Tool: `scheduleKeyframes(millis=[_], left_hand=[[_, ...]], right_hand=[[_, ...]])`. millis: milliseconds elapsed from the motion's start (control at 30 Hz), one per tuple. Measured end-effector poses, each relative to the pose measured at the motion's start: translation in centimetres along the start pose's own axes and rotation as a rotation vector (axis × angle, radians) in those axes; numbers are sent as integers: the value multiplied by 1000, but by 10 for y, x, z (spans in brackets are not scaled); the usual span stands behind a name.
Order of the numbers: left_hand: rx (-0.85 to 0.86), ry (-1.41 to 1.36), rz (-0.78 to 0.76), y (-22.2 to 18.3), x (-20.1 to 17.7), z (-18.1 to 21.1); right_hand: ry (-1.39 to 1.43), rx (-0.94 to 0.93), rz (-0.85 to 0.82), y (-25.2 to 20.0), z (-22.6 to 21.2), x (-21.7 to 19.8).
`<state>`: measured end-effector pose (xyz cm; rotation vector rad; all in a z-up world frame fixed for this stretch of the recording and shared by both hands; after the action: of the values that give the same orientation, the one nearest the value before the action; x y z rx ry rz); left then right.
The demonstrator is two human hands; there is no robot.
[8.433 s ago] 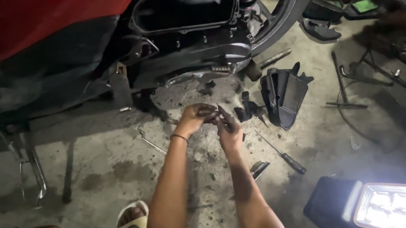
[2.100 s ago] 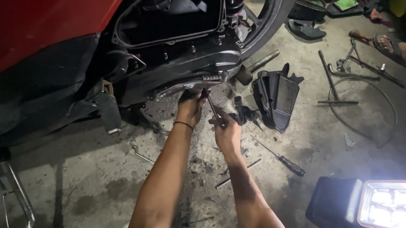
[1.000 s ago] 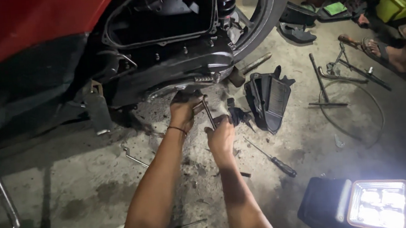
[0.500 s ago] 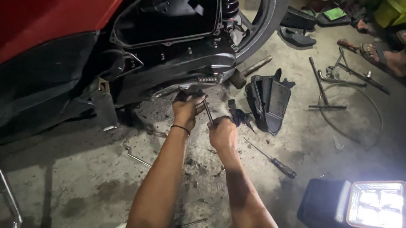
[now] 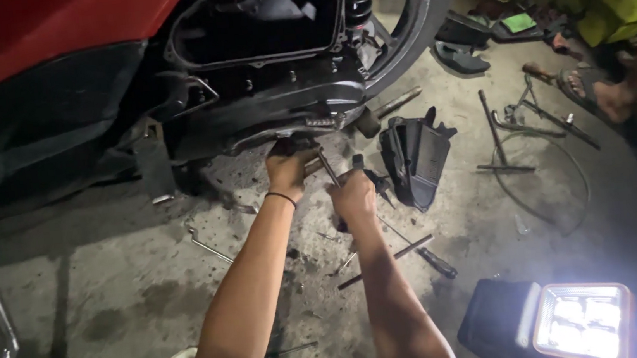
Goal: Repairing the engine or transmission area of a motorcycle using various hand tools
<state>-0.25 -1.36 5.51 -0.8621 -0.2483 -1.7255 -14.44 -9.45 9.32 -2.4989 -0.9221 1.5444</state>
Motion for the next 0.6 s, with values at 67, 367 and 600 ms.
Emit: scheduleKeyframes(millis=[67,367,600], left_hand=[[14,72,13,-2,2,4],[4,169,33,-15,0,19],[9,129,-30,-1,-8,5]], right_hand=[[80,-91,133,-29,-18,-22],[-10,-39,140,-35,-17,4],[-171,-71,96,-23,-23,6]])
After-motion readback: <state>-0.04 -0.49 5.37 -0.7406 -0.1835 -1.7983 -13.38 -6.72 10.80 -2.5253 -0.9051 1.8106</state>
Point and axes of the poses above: each hand's wrist, its own y-axis towards the middle knuckle, its own x-axis out of the palm, z = x × y, the point moved 6 cm from there along y, towards the middle knuckle, and after that the axes turned 7 degrees about x, right-handed, at the moved point
